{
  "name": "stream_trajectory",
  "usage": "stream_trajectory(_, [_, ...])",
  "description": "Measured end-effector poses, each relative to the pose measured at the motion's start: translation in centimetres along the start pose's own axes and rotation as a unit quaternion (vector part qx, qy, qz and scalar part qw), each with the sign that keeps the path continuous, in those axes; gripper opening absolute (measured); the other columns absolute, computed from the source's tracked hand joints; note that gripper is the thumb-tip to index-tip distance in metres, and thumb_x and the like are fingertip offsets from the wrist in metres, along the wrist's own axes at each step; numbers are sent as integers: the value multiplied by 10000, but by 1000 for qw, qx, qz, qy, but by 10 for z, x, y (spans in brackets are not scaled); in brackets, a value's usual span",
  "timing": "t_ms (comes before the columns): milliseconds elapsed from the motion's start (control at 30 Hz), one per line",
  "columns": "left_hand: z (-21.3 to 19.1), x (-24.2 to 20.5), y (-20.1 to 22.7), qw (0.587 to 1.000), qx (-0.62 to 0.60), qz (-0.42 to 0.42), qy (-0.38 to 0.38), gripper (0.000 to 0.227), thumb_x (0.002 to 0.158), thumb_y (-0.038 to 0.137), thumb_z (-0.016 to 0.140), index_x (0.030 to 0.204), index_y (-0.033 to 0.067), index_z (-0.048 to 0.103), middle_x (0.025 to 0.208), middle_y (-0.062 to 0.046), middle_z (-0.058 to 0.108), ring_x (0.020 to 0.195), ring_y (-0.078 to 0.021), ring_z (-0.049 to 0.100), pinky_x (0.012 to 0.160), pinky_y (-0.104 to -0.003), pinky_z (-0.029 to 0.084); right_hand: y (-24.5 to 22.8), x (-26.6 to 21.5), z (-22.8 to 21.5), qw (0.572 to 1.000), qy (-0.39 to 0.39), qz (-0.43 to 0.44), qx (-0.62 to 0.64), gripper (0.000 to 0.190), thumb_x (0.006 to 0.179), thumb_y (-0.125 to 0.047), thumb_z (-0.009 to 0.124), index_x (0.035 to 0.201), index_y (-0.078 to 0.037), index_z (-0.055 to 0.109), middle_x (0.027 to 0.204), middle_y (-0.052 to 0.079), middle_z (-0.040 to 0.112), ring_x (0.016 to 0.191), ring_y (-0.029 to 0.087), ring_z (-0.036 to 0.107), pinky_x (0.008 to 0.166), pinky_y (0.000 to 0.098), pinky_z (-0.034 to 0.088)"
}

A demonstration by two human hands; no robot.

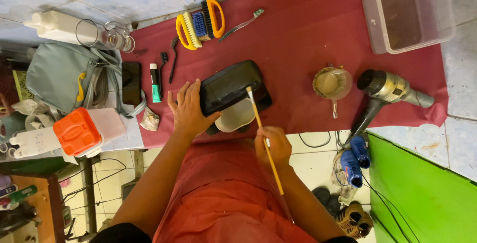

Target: The person applies a liquid substance to a black object using a brush. They then use a hair dryer to dry the surface of the object. The person repeats the process of applying the liquid and drying it with the hair dryer.

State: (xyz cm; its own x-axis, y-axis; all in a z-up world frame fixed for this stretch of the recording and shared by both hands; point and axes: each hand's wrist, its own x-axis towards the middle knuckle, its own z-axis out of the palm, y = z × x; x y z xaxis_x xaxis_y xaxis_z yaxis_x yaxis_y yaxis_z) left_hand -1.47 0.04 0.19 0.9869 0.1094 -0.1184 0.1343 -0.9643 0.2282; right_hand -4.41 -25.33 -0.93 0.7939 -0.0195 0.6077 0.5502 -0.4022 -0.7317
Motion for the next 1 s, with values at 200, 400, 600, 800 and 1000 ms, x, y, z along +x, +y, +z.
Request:
stream_trajectory(200, [0, -1, 2, 1000, -1, 4, 3, 1181, 651, 562, 884, 1596, 99, 349, 1489, -74, 510, 1473, -277, 353, 1177, -671, 93, -27, 5, 11, 998, -45, -36, -8, 53, 882, 13, 732, 874, 2, 681, 807, 102, 677, 669, 261, 692, 657, 325, 599])
stream_trajectory(400, [-3, -4, -2, 1000, 12, 10, 7, 1193, 631, 552, 892, 1596, 101, 356, 1497, -70, 513, 1470, -270, 362, 1176, -669, 107, -15, -6, 13, 999, -34, -42, 4, 53, 860, 1, 746, 863, -15, 695, 798, 84, 682, 647, 237, 685, 635, 310, 591])
stream_trajectory(600, [-7, -12, -12, 1000, 4, 1, -20, 1209, 608, 511, 896, 1602, 113, 335, 1570, -58, 438, 1493, -262, 321, 1196, -667, 88, -32, -1, 16, 996, -71, -57, 4, 55, 887, -4, 730, 869, -5, 677, 795, 100, 667, 651, 254, 678, 630, 316, 591])
stream_trajectory(800, [-8, -19, -28, 1000, 1, 0, -12, 1208, 597, 505, 902, 1595, 107, 350, 1568, -65, 431, 1488, -271, 326, 1197, -654, 97, -16, -12, 18, 999, -32, -29, 33, 53, 887, -15, 728, 843, -8, 698, 802, 82, 684, 635, 230, 674, 625, 302, 589])
stream_trajectory(1000, [2, -26, -46, 999, 0, 21, 26, 1202, 559, 498, 912, 1573, 108, 398, 1539, -63, 466, 1455, -274, 386, 1199, -641, 135, -44, -7, 24, 995, -92, -43, 2, 69, 912, -54, 718, 868, -21, 676, 829, 92, 678, 678, 251, 689, 650, 329, 590])
